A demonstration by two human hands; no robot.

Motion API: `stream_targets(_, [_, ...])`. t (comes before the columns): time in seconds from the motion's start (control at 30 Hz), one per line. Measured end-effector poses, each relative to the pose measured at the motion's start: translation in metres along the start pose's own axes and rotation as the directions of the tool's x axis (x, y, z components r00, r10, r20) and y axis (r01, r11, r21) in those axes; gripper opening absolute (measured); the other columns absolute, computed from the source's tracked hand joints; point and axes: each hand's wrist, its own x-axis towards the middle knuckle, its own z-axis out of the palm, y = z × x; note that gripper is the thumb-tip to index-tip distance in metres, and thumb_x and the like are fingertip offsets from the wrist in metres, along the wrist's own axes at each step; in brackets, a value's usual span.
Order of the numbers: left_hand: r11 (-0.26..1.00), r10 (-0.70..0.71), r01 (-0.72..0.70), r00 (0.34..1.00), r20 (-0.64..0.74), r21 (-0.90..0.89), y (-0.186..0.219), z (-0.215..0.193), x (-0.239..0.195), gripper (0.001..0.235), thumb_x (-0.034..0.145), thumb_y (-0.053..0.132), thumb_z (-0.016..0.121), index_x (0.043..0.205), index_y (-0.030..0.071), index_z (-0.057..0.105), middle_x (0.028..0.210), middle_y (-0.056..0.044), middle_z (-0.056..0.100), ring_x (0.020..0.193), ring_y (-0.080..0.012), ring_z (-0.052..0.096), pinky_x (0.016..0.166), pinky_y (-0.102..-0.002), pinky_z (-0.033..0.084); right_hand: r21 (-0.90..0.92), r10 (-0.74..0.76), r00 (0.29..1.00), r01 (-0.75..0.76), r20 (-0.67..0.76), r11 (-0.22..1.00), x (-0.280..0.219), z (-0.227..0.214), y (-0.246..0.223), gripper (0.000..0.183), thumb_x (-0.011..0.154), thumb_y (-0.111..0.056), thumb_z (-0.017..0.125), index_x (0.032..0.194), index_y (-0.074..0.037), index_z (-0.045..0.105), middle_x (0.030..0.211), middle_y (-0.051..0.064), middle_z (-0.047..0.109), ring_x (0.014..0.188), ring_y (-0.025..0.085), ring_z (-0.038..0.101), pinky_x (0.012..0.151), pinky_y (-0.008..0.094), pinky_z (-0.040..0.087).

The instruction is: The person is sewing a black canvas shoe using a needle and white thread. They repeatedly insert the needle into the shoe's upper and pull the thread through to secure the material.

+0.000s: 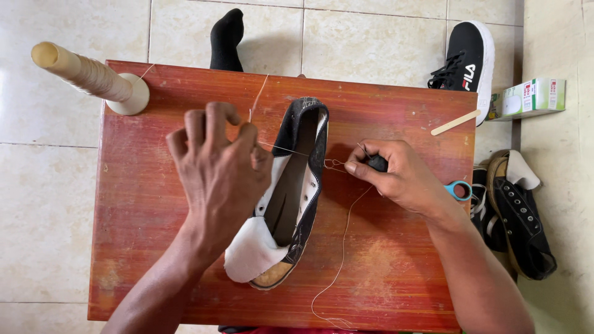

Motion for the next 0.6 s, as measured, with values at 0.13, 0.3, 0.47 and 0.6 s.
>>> stream_targets(0.13, [0.980, -0.078, 0.088, 0.995, -0.063, 0.176, -0.012, -0.010, 0.006, 0.022, 0.085, 0.033, 0.099, 0.097, 0.021, 0.084, 0.129, -0.002, 0.064, 0.117, -0.0281, 0.056, 0.096, -0.050, 0.045, 0.039, 0.046, 0.999, -0.046, 0.016, 0.998, 0.000, 0.001, 0.001, 0.025, 0.115, -0.032, 0.083, 0.099, -0.014, 0.085, 0.084, -0.006, 0.066, 0.076, 0.010, 0.050, 0.075, 0.032, 0.041])
stream_targets(0.3, [0.943, -0.102, 0.131, 0.989, -0.107, 0.305, -0.001, -0.017, 0.008, 0.037, 0.093, 0.020, 0.100, 0.124, 0.018, 0.080, 0.153, -0.015, 0.064, 0.134, -0.0345, 0.060, 0.104, -0.055, 0.045, 0.079, 0.077, 0.997, -0.077, 0.007, 0.994, -0.003, 0.001, -0.002, 0.026, 0.116, -0.033, 0.083, 0.099, -0.013, 0.082, 0.066, -0.004, 0.053, 0.054, 0.009, 0.044, 0.055, 0.029, 0.035])
stream_targets(0.47, [0.977, 0.174, -0.170, 0.984, 0.024, -0.130, 0.030, -0.019, 0.004, 0.034, 0.103, 0.023, 0.093, 0.133, 0.017, 0.080, 0.136, -0.007, 0.073, 0.115, -0.0316, 0.065, 0.086, -0.046, 0.059, 0.023, 0.039, 0.999, -0.039, -0.018, 0.999, 0.000, 0.003, 0.003, 0.027, 0.115, -0.034, 0.082, 0.097, -0.014, 0.082, 0.076, -0.005, 0.061, 0.062, 0.011, 0.049, 0.061, 0.032, 0.039])
stream_targets(0.6, [0.842, 0.173, -0.004, 0.949, 0.263, -0.540, 0.053, 0.001, -0.003, 0.022, 0.114, 0.010, 0.064, 0.136, 0.011, 0.064, 0.102, -0.014, 0.085, 0.087, -0.0480, 0.074, 0.063, -0.062, 0.054, 0.059, 0.019, 1.000, -0.019, 0.006, 0.998, -0.003, 0.003, 0.002, 0.029, 0.117, -0.034, 0.080, 0.096, -0.015, 0.075, 0.065, -0.005, 0.048, 0.056, 0.009, 0.043, 0.056, 0.031, 0.034])
